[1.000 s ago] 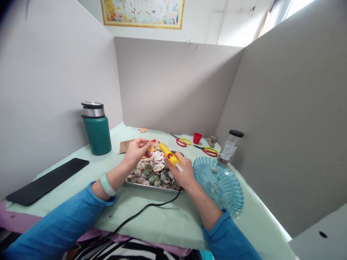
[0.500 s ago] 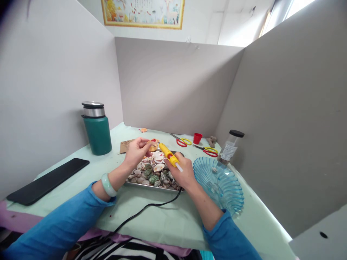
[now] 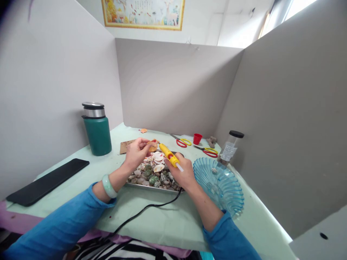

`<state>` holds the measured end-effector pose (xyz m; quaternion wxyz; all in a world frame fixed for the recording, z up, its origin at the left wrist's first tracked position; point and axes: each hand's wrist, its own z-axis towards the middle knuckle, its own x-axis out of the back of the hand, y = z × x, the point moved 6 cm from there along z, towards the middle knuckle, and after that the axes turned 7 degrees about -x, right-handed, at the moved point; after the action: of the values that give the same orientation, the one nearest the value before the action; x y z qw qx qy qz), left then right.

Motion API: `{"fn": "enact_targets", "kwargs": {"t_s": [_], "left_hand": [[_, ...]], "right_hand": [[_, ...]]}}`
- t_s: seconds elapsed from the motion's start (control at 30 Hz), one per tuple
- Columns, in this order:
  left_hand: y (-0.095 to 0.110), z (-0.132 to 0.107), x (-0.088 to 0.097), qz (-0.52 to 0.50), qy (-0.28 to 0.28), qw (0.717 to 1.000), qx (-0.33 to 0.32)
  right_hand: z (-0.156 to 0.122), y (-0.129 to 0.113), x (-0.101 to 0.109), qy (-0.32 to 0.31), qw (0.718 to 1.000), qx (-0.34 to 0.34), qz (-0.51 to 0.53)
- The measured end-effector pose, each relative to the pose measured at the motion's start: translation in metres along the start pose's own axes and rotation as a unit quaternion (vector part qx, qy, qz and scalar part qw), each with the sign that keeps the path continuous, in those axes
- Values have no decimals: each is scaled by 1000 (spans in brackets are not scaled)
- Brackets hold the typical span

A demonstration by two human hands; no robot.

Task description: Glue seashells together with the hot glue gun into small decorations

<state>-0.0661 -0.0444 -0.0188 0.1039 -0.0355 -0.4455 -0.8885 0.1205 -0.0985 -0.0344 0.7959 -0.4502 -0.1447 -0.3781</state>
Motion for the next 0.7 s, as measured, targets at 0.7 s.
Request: {"fn": "enact_targets", "kwargs": {"t_s": [0.7], "left_hand": [[-1,-3,-8,-2,-34,999,5]], "right_hand": [[-1,-3,-1,-3,1000,13,4]]}}
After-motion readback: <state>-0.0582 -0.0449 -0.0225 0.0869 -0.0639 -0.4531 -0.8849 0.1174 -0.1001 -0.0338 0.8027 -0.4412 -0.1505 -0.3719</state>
